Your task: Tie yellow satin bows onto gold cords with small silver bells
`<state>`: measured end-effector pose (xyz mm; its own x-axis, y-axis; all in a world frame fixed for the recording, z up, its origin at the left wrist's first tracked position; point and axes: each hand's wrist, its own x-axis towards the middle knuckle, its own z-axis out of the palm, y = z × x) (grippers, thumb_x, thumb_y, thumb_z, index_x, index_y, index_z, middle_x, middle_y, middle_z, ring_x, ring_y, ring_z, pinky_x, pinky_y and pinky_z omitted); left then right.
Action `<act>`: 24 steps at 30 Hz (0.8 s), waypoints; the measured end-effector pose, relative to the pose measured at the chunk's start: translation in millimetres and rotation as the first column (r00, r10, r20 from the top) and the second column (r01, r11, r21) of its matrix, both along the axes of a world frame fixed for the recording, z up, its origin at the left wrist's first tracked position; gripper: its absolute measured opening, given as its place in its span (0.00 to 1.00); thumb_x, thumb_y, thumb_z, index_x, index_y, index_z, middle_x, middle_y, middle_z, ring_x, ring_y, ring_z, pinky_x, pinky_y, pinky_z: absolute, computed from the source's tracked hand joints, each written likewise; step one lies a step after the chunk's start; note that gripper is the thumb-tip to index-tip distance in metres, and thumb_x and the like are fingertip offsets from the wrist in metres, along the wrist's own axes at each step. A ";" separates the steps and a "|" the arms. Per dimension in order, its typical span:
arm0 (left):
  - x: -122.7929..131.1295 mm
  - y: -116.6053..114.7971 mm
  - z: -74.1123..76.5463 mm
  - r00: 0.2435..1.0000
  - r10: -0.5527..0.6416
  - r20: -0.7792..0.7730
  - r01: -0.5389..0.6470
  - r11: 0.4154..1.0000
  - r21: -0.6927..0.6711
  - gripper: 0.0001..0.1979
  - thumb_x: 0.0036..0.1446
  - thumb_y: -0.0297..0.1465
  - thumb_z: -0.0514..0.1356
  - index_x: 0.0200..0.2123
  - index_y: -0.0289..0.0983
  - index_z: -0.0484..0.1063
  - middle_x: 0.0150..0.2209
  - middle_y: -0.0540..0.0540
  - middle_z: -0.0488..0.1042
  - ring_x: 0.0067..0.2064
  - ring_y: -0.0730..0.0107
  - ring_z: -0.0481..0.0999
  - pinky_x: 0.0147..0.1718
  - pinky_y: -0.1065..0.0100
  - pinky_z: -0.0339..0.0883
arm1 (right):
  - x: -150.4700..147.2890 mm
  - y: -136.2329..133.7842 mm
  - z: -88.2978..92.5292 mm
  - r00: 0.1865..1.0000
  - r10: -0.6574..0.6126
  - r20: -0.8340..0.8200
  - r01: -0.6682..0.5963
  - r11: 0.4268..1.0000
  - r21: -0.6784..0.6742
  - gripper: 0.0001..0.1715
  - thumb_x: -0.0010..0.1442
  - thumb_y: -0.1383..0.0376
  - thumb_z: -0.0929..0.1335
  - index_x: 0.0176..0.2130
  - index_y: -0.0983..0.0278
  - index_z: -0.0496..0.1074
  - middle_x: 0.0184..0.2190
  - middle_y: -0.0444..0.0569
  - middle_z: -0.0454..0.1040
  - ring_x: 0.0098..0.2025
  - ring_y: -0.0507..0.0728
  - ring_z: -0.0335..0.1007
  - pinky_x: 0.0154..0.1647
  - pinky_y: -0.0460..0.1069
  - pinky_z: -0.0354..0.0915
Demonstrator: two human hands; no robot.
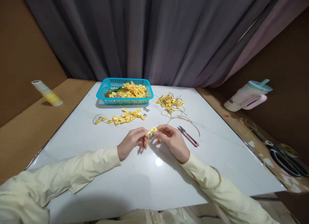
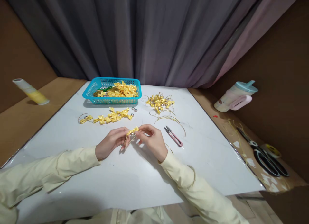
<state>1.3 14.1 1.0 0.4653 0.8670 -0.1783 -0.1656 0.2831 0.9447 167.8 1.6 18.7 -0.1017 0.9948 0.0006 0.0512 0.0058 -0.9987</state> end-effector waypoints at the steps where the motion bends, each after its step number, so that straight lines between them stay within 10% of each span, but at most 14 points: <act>1: 0.1 0.4 -0.9 0.999 0.032 -0.034 -0.031 0.999 0.032 0.13 0.54 0.38 0.54 0.26 0.34 0.64 0.18 0.50 0.66 0.19 0.75 0.64 0.18 0.73 0.57 | 0.6 -0.7 -0.3 0.997 -0.042 0.059 0.037 0.996 0.075 0.12 0.49 0.59 0.71 0.30 0.66 0.70 0.27 0.45 0.71 0.24 0.50 0.65 0.25 0.46 0.65; 6: -1.1 1.5 -2.5 0.949 0.244 -0.200 -0.158 0.917 0.367 0.12 0.54 0.35 0.56 0.23 0.34 0.67 0.30 0.47 0.68 0.27 0.75 0.66 0.25 0.72 0.59 | 1.7 -7.3 -3.4 0.905 -0.199 0.376 -0.047 0.832 0.553 0.05 0.56 0.65 0.66 0.30 0.65 0.68 0.26 0.47 0.69 0.25 0.50 0.63 0.28 0.47 0.64; 11: -2.0 0.7 -2.1 0.934 0.268 -0.234 -0.114 0.848 0.518 0.11 0.55 0.32 0.54 0.23 0.35 0.68 0.40 0.43 0.67 0.45 0.65 0.68 0.41 0.67 0.62 | -1.7 -10.0 -9.0 0.834 -0.180 0.521 -0.269 0.692 0.670 0.09 0.55 0.65 0.68 0.37 0.66 0.66 0.30 0.51 0.70 0.31 0.53 0.66 0.31 0.48 0.65; 19: -0.9 -5.9 -1.3 0.927 0.207 -0.312 0.029 0.791 0.612 0.11 0.58 0.31 0.52 0.25 0.35 0.67 0.42 0.43 0.71 0.45 0.67 0.70 0.46 0.65 0.61 | -3.4 -7.4 -19.8 0.770 -0.213 0.601 -0.328 0.676 0.660 0.07 0.57 0.65 0.66 0.38 0.65 0.65 0.32 0.53 0.71 0.35 0.56 0.68 0.34 0.50 0.67; 24: -0.7 -6.0 -2.0 0.915 0.199 -0.350 0.063 0.788 0.613 0.10 0.59 0.31 0.52 0.29 0.35 0.69 0.42 0.43 0.72 0.45 0.66 0.70 0.46 0.65 0.62 | -4.6 -5.9 -19.6 0.854 -0.066 0.516 -0.265 0.799 0.540 0.05 0.58 0.68 0.64 0.37 0.66 0.68 0.31 0.50 0.72 0.31 0.52 0.69 0.33 0.47 0.69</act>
<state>0.7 8.1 -1.1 0.4099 0.8794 0.2421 0.2419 -0.3607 0.9008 163.2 -4.3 -0.9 -0.3506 0.8009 0.4854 0.4889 0.5986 -0.6346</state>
